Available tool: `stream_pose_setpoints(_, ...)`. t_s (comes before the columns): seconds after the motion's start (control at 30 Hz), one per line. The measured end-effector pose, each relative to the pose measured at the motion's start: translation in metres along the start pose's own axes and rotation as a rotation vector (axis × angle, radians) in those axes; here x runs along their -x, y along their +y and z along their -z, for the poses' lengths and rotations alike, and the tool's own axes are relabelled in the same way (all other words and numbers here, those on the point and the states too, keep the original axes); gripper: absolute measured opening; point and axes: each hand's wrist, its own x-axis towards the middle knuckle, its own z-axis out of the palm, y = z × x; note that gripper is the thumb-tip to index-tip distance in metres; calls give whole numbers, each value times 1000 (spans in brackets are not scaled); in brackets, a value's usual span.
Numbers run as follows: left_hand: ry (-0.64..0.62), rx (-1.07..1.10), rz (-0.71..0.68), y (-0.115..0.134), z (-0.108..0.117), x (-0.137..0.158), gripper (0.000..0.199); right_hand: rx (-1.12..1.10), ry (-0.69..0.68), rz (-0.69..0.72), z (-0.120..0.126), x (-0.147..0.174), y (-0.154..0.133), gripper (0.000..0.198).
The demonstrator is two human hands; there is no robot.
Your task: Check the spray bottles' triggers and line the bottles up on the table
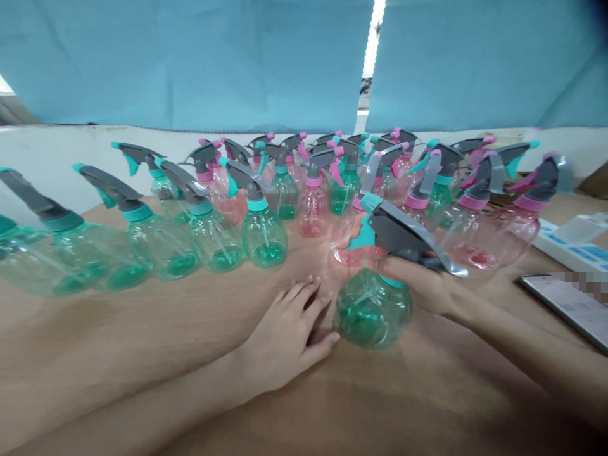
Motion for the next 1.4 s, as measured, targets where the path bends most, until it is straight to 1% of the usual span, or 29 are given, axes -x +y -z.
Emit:
stream_pose_setpoints(0.1, 5, -8, -8, 0, 0, 1, 53, -43, -5, -20, 1, 1, 4, 22)
stream_pose_setpoints(0.2, 13, -16, -16, -1, -1, 1, 53, -42, 20, -21, 2, 1, 6, 15)
stream_pose_setpoints(0.43, 18, -18, -15, -1, -1, 1, 52, -68, -39, -35, 4, 4, 8, 23)
stream_pose_setpoints(0.63, 13, -9, -14, 0, 0, 0, 53, -76, -21, -41, 5, 5, 14, 10)
stream_pose_setpoints(0.7, 12, -1, -13, 0, 0, 0, 53, -77, -28, -15, 4, 3, 13, 7)
stream_pose_setpoints(0.87, 12, 18, -9, 0, 1, 1, 53, -59, -107, 142, 1, -2, 4, 20)
stream_pose_setpoints(0.97, 22, 27, -11, 0, 1, 1, 53, -70, -117, 159, 1, -2, 3, 26)
stream_pose_setpoints(1.17, 17, 15, -11, -1, 0, 1, 53, -97, -134, 141, 1, -1, 6, 26)
stream_pose_setpoints(1.27, 20, 15, -10, -1, 0, 1, 52, -85, -109, 142, 1, -1, 5, 25)
stream_pose_setpoints(1.33, 23, 20, -11, -1, 1, 1, 51, -90, -97, 111, 1, -1, 6, 25)
stream_pose_setpoints(1.4, 16, 23, -8, 0, 2, 1, 52, -127, -101, 48, 1, 1, 9, 21)
